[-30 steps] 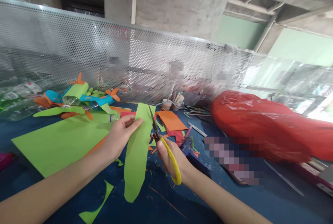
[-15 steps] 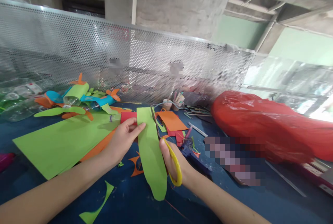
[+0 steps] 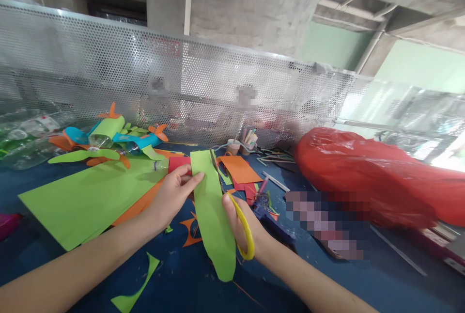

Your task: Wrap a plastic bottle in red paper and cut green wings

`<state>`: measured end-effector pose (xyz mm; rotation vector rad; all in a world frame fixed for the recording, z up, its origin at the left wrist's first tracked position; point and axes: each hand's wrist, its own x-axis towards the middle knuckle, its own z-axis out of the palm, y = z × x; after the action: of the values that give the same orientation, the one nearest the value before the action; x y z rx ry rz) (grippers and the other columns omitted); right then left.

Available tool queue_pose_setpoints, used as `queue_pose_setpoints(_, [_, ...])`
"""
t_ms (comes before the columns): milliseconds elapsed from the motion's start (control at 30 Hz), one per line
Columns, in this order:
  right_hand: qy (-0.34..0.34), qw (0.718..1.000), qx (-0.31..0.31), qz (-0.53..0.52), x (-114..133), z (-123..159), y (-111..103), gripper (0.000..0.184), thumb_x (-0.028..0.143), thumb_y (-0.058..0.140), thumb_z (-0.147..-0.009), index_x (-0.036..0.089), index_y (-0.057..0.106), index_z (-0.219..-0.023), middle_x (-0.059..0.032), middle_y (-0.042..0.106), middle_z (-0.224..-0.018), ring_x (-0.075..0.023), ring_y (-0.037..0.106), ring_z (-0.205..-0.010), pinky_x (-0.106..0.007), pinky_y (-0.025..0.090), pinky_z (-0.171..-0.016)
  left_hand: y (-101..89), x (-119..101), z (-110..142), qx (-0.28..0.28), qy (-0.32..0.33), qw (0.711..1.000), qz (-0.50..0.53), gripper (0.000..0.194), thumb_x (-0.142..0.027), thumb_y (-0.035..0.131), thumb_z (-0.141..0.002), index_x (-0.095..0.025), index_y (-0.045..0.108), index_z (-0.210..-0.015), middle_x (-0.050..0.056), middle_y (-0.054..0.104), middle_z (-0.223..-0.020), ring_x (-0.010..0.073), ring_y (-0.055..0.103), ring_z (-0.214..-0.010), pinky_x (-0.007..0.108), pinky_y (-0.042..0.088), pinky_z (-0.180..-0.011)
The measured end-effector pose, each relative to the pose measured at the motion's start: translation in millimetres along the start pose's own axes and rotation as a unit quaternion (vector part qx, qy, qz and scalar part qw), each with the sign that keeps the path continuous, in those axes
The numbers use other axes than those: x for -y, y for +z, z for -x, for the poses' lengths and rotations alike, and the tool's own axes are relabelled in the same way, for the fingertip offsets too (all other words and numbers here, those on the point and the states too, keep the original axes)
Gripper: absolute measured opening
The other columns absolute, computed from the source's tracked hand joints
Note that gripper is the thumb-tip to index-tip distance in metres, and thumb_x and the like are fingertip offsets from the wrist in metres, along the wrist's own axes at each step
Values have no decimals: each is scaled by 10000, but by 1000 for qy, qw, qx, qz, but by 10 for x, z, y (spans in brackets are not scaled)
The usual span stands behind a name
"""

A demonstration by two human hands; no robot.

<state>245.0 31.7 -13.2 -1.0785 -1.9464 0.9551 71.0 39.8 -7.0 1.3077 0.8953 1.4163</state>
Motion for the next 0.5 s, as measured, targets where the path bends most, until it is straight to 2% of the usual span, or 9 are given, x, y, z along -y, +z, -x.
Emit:
queue_pose_setpoints(167, [-6,1000,-6,24,33,17,-12,582,682,261,-886,179,515,-740,-45,550,-687,-158,498,-598,-248,401,-490,-12,25,-24,-12,3,1000,-8,254,-416,664,-806,-185,620,-901,50,724,-930,206,682,-804,317,538,-726])
queue_pose_setpoints(500, [26,998,-20,55,17,36,14,603,676,240,-902,195,515,-663,-11,499,-483,-153,508,-502,-243,364,-456,-24,-10,-53,-14,-1,1000,15,256,-394,683,-794,-178,633,-921,36,722,-893,181,673,-763,297,536,-712])
